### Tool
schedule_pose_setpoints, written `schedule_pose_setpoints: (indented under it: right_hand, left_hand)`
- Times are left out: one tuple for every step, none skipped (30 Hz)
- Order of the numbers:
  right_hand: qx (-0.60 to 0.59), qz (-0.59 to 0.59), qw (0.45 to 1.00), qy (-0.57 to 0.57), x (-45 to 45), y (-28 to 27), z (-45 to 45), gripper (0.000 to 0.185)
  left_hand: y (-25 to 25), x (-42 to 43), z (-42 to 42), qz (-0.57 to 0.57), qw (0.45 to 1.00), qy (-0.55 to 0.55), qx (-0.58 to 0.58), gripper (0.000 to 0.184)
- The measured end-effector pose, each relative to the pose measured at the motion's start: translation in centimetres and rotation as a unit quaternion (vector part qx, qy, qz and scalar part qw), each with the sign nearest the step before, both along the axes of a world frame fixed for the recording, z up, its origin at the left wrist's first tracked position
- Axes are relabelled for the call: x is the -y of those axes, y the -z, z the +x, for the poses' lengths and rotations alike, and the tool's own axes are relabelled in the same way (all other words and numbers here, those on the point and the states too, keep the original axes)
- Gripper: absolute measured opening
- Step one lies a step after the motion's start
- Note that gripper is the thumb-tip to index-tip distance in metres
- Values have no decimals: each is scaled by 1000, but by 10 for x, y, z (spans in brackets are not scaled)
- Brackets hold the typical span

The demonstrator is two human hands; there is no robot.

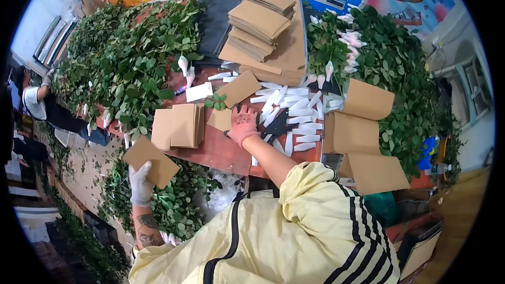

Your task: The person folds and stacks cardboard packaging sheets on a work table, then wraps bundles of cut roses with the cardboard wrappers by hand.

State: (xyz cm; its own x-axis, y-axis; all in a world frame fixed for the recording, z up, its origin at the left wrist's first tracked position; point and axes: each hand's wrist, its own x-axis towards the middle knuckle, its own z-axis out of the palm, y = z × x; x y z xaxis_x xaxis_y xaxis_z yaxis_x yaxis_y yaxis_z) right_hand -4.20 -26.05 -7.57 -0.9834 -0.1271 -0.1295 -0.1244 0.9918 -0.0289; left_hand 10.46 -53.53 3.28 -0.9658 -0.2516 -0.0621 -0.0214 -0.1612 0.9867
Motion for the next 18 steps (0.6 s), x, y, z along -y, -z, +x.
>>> schedule_pose_setpoints:
  right_hand:
    - [10,-5,1000,-10,-5,-12,-1,70]
    - [8,-5,1000,-14,-13,-12,-8,70]
    - [14,-31,998,-44,-22,-11,-18,62]
    - [23,-59,995,-77,-30,-10,-23,55]
    - [14,-96,993,-60,-40,-34,-15,47]
    - [4,-133,990,-42,-45,-71,-5,39]
    - [85,-368,925,-29,-39,-88,-2,34]
    - [164,-580,798,-3,-36,-101,7,29]
    - [296,-694,654,52,-16,-118,19,27]
    - [314,-688,652,58,10,-123,29,27]
    - [322,-708,622,89,39,-108,37,25]
    - [335,-602,725,10,59,-106,38,29]
    - [192,-528,826,-47,81,-94,43,31]
    - [37,-534,840,-92,92,-81,47,33]
    - [42,-470,867,-161,82,-91,37,30]
    - [48,-403,885,-227,67,-103,17,28]
    - [-36,-279,930,-234,54,-97,-11,33]
    - [-122,-148,952,-239,40,-88,-44,40]
  left_hand:
    - [8,-1,-1,55,998,-18,16,47]
    - [13,-1,-4,106,993,-36,30,48]
    - [12,-1,-5,103,993,-42,25,48]
    - [11,1,-4,91,994,-48,35,55]
    - [12,5,0,79,994,-54,48,62]
    - [29,16,4,15,996,-55,74,61]
    - [32,17,2,-28,995,-60,80,60]
    - [31,15,0,-73,991,-57,92,59]
    - [22,3,-7,0,996,-58,69,58]
    - [15,-11,-19,77,995,-57,39,56]
    - [16,-17,-29,147,987,-53,26,55]
    - [13,-22,-35,149,988,-45,25,55]
    - [9,-26,-40,63,997,-46,28,54]
    - [7,-29,-42,-23,998,-49,33,53]
    - [11,-18,-40,0,1000,-22,10,51]
    - [12,-6,-39,-12,1000,-15,10,47]
    - [14,10,-37,-25,999,-29,19,49]
    - [16,21,-36,-38,998,-45,25,52]
